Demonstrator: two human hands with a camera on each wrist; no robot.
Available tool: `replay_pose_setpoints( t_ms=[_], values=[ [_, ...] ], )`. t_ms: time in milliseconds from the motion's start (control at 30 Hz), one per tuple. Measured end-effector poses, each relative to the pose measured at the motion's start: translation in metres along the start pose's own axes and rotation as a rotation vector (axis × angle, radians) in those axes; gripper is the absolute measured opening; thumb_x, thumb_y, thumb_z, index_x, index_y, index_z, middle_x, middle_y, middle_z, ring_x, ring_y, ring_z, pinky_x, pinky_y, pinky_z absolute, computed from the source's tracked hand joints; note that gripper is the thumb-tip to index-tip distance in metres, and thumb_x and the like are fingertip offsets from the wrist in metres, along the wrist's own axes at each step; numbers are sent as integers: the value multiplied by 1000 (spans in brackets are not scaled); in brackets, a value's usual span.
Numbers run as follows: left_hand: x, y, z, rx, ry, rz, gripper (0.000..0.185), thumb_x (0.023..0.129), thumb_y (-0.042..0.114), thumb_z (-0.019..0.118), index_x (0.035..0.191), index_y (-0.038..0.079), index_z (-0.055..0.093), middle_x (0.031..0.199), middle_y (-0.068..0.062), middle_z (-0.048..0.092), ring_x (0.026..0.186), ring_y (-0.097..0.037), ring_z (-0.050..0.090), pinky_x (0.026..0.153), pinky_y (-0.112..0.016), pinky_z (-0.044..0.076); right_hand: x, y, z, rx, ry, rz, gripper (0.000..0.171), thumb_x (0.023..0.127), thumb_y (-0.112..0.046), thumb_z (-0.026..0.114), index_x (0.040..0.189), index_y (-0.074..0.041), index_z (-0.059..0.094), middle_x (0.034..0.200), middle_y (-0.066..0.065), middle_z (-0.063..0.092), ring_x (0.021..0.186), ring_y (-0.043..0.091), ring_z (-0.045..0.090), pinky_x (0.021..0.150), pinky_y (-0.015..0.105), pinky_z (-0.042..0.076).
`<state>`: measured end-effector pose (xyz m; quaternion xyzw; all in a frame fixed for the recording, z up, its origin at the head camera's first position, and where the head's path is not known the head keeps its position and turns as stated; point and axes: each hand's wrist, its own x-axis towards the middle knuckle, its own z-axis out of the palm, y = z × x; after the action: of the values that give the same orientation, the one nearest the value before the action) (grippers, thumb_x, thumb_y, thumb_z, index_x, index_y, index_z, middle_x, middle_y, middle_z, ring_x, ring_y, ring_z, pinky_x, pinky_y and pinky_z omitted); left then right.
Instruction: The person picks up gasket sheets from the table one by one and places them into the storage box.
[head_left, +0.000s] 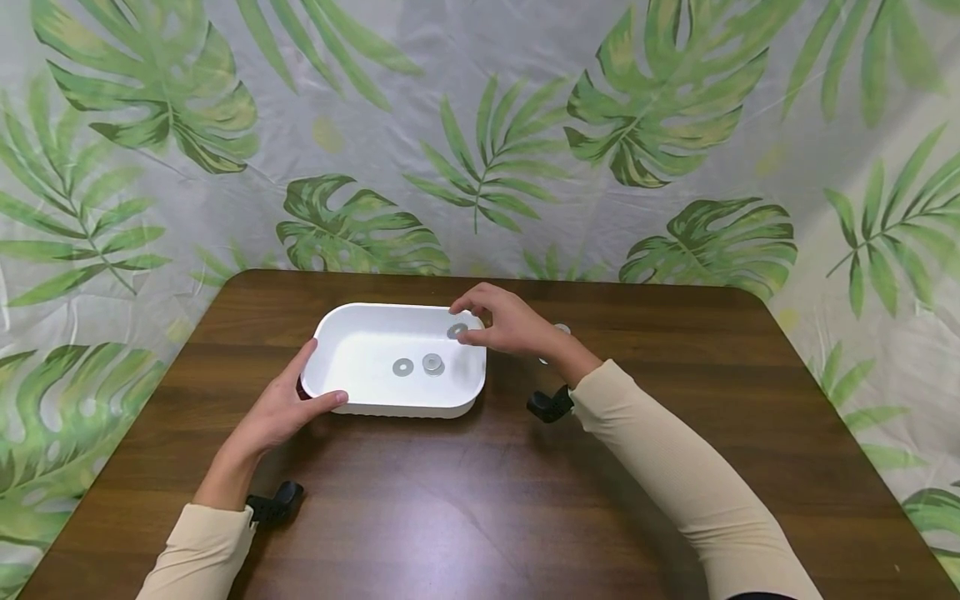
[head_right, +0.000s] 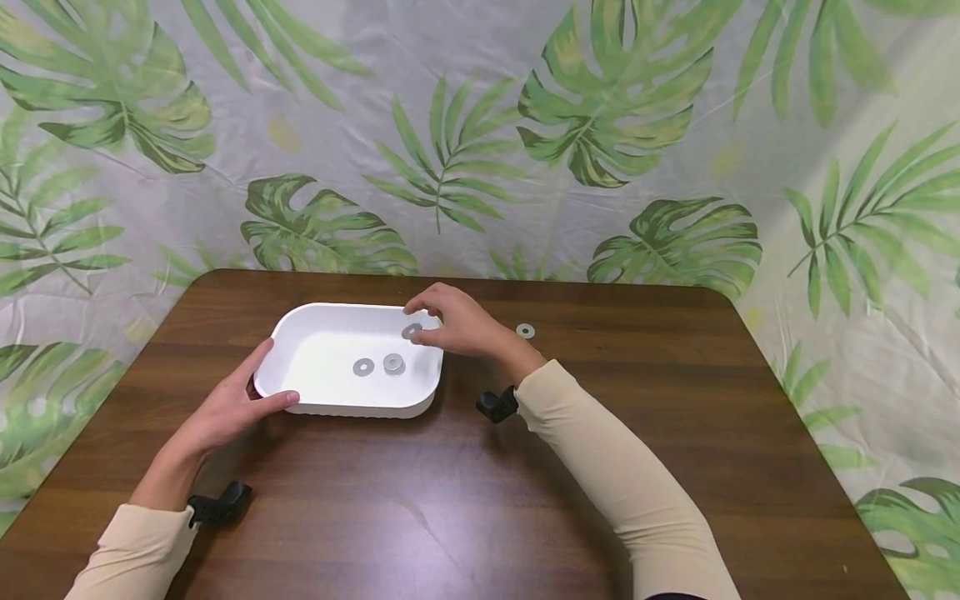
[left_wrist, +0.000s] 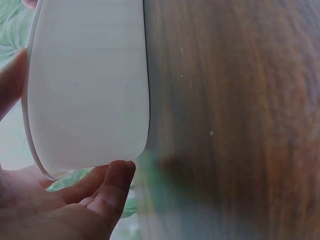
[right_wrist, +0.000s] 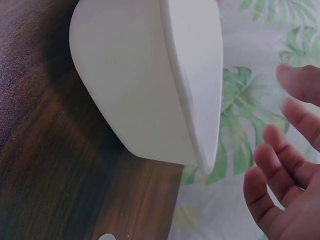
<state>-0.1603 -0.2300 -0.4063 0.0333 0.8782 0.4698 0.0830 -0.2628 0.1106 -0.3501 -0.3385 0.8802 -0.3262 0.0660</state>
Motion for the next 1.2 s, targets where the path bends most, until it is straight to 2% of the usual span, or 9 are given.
replay_pose_setpoints(
  t_ms=[233, 467, 800, 1000, 1200],
  values=[
    [0, 0, 0, -2, 0, -3, 106, 88, 31, 75, 160, 6, 2, 162, -31, 15, 146, -44, 24, 115, -60, 24, -7, 6, -5, 31, -3, 25, 39, 89, -19, 73, 126, -10, 64, 129, 14, 59, 113, 34, 57, 93, 47, 49],
    [-1, 0, 0, 9, 1, -7, 106, 88, 31, 74, 160, 6, 1, 162, -32, 15, 147, -45, 24, 115, -60, 24, -28, 17, -21, 29, 19, 70, 36, 91, -20, 71, 126, -12, 64, 131, 8, 58, 120, 31, 56, 96, 45, 50],
    [0, 1, 0, 9, 0, 3, 106, 88, 31, 74, 160, 7, 1, 162, -31, 14, 148, -45, 22, 116, -60, 23, -72, 49, -38, 2, 24, 151, 34, 94, -19, 69, 126, -11, 63, 132, 13, 58, 121, 34, 56, 93, 48, 51],
    [0, 2, -1, 16, 1, 2, 106, 87, 32, 75, 160, 7, 2, 162, -31, 14, 148, -46, 20, 116, -61, 22, -97, 76, -47, -16, 54, 225, 34, 94, -17, 68, 127, -8, 62, 130, 15, 58, 120, 38, 55, 97, 54, 48],
    [0, 1, 0, 26, -3, -11, 106, 87, 33, 74, 160, 8, 1, 162, -31, 13, 149, -47, 19, 117, -61, 21, -113, 95, -52, -45, 57, 256, 36, 95, -17, 66, 129, -3, 61, 132, 18, 58, 120, 38, 54, 99, 56, 45]
  ],
)
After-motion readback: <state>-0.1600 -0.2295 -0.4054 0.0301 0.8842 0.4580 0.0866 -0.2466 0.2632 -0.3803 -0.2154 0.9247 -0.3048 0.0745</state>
